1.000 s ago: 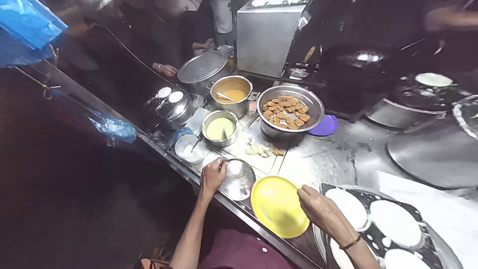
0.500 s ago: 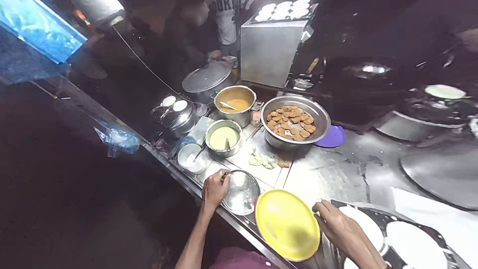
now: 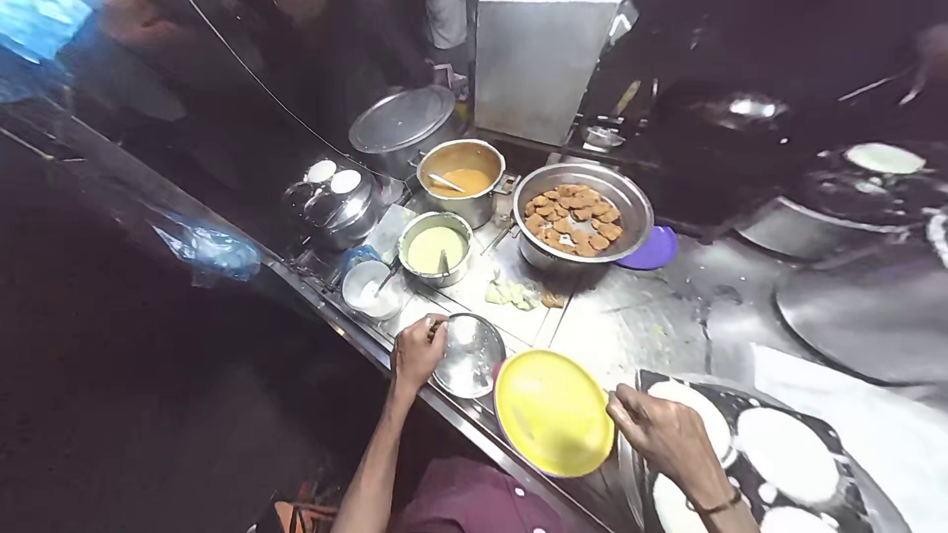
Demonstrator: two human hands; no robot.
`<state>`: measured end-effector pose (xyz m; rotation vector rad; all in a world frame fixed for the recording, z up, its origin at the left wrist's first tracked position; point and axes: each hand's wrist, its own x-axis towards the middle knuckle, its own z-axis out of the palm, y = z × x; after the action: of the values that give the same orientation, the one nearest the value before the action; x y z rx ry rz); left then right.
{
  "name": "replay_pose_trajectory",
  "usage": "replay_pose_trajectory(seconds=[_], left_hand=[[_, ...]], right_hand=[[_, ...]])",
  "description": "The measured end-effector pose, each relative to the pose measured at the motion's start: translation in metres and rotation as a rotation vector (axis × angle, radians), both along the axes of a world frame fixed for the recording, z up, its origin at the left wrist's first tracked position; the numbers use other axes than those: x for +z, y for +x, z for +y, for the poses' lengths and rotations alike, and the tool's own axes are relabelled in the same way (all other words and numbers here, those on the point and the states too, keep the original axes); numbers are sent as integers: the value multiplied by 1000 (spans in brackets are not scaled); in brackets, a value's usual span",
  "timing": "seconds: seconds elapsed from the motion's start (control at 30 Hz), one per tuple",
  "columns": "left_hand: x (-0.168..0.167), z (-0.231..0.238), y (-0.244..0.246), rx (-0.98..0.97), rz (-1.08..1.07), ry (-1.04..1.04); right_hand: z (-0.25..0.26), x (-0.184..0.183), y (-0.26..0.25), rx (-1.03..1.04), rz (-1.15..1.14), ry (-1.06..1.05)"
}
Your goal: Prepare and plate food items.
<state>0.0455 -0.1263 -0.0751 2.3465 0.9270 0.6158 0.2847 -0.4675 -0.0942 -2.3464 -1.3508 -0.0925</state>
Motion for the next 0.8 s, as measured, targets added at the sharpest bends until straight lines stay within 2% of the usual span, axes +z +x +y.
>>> replay_pose_trajectory(seconds=[0.1, 0.37, 0.8], left_hand=[[1, 0, 0, -11, -15, 13], [-1, 1, 1, -10, -11, 11], [2, 1, 0, 11, 19, -3]], right_hand=[[0, 3, 4, 44, 0, 54], [-1, -6, 15, 105, 111, -22], [-2, -16, 14, 134, 121, -79]])
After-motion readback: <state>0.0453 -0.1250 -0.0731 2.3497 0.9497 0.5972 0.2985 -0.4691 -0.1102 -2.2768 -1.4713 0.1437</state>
